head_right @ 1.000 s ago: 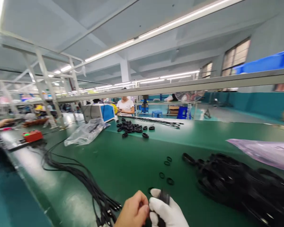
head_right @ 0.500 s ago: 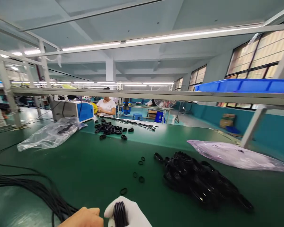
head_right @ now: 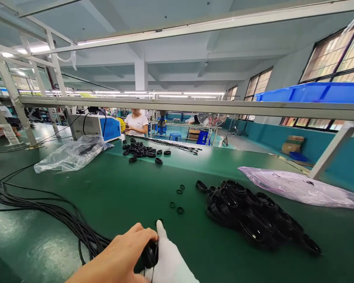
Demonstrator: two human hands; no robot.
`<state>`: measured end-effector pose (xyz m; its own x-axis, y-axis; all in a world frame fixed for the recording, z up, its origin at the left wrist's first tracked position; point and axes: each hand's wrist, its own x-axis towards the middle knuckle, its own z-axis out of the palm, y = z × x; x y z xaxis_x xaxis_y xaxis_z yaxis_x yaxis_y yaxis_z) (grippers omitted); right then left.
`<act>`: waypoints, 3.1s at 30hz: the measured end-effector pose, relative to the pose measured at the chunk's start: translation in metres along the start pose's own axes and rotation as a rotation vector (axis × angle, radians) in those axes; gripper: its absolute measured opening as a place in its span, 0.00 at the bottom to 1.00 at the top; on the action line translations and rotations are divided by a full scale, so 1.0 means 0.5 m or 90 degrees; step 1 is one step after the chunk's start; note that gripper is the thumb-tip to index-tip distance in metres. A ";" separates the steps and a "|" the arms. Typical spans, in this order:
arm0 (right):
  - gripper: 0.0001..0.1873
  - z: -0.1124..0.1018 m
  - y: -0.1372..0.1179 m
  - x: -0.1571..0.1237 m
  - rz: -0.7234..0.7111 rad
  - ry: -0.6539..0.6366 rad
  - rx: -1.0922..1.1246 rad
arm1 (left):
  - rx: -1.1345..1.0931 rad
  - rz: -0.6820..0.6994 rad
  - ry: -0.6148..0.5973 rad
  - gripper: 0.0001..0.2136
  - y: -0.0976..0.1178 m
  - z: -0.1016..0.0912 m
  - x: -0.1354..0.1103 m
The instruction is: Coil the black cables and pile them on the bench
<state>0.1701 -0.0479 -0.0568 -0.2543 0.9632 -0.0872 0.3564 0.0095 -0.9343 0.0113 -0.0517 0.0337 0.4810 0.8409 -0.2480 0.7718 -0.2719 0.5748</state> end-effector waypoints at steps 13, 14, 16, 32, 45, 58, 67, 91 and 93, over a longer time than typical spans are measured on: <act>0.25 -0.034 -0.069 -0.020 -0.059 -0.177 0.412 | -0.190 -0.028 -0.086 0.09 -0.070 0.023 0.046; 0.26 -0.031 -0.062 -0.016 -0.060 -0.213 0.485 | -0.234 -0.043 -0.084 0.07 -0.067 0.024 0.043; 0.28 -0.020 -0.046 -0.006 -0.090 -0.269 0.627 | -0.376 -0.053 -0.066 0.06 -0.060 0.018 0.037; 0.20 -0.029 -0.034 -0.009 0.007 -0.251 0.645 | -0.118 0.194 0.257 0.17 -0.008 0.012 0.038; 0.19 0.002 -0.030 0.002 0.084 -0.351 0.828 | -0.360 0.125 0.145 0.16 -0.052 -0.035 0.040; 0.33 -0.001 -0.075 0.003 -0.014 -0.117 0.376 | -0.553 -0.003 0.156 0.14 -0.058 -0.003 0.078; 0.25 -0.009 -0.080 -0.011 0.000 -0.201 0.427 | -0.674 0.022 0.070 0.15 -0.088 0.075 0.052; 0.21 -0.007 -0.051 -0.007 0.038 -0.341 0.715 | -0.284 0.120 0.277 0.09 -0.074 0.013 0.065; 0.23 -0.014 -0.039 -0.005 0.055 -0.354 0.746 | -0.354 0.104 0.203 0.08 -0.076 -0.021 0.057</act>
<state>0.1701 -0.0484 -0.0362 -0.7069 0.7067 -0.0295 -0.5309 -0.5577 -0.6381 -0.0088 -0.0127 0.0130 0.3606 0.9301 0.0702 0.3290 -0.1973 0.9235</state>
